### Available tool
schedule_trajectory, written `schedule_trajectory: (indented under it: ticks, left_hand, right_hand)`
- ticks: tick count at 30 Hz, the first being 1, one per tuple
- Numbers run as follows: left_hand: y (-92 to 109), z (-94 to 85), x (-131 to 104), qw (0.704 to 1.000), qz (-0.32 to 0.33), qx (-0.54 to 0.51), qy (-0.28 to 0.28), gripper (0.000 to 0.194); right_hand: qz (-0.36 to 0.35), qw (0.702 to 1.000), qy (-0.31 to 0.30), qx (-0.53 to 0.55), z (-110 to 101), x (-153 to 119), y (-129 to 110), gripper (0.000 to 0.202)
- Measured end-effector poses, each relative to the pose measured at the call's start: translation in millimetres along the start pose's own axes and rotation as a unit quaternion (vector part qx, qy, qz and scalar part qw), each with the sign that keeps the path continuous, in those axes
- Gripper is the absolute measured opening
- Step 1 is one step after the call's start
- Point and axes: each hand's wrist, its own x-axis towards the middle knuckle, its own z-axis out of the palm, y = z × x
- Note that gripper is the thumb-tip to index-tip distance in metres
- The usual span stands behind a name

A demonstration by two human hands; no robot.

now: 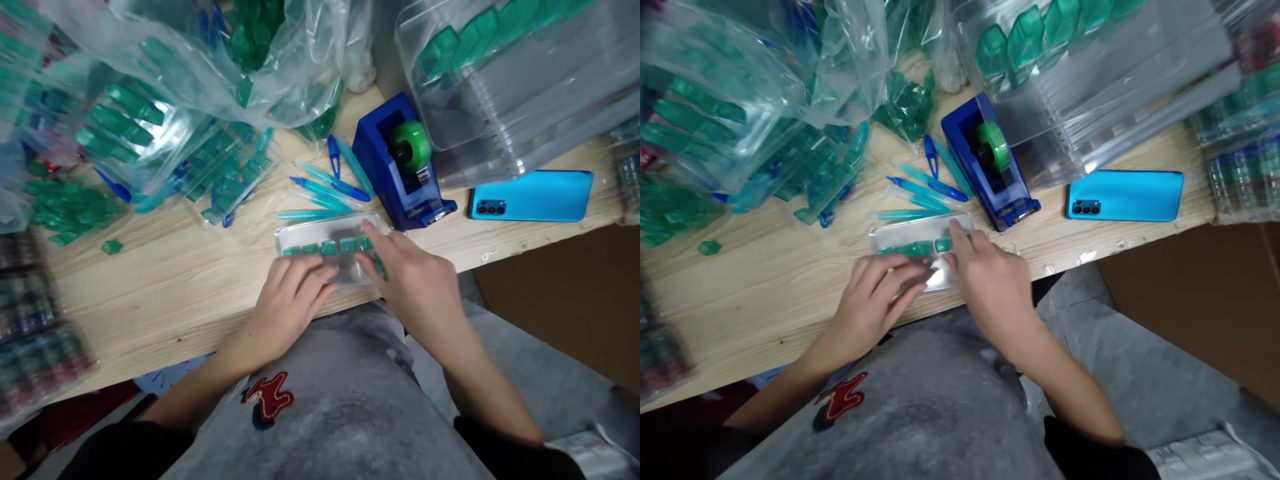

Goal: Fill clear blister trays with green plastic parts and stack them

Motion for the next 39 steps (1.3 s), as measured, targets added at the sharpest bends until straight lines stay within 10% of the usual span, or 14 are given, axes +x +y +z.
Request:
schedule_trajectory:
  ticks: [7, 29, 34, 39]
  left_hand:
    - [-11, -13.8, -2, 0.966, -0.05, -0.134, -0.215, 0.021]
    - [-20, -18.7, 22, 0.923, -0.036, -0.159, -0.349, 0.024]
    - [-5, -7.5, 10, 0.974, 0.046, 0.03, -0.22, 0.022]
    - [2, -19.6, 1, 0.992, 0.098, 0.073, -0.041, 0.016]
  right_hand:
    - [0.122, 0.955, 0.062, 0.262, 6, -45, 43, 0.024]
    - [0.178, 0.9, -0.002, 0.398, 13, -69, 42, 0.024]
    - [0.184, 0.876, -0.039, 0.445, 14, -69, 33, 0.018]
    - [0.164, 0.781, -0.176, 0.576, 20, -60, 14, 0.026]
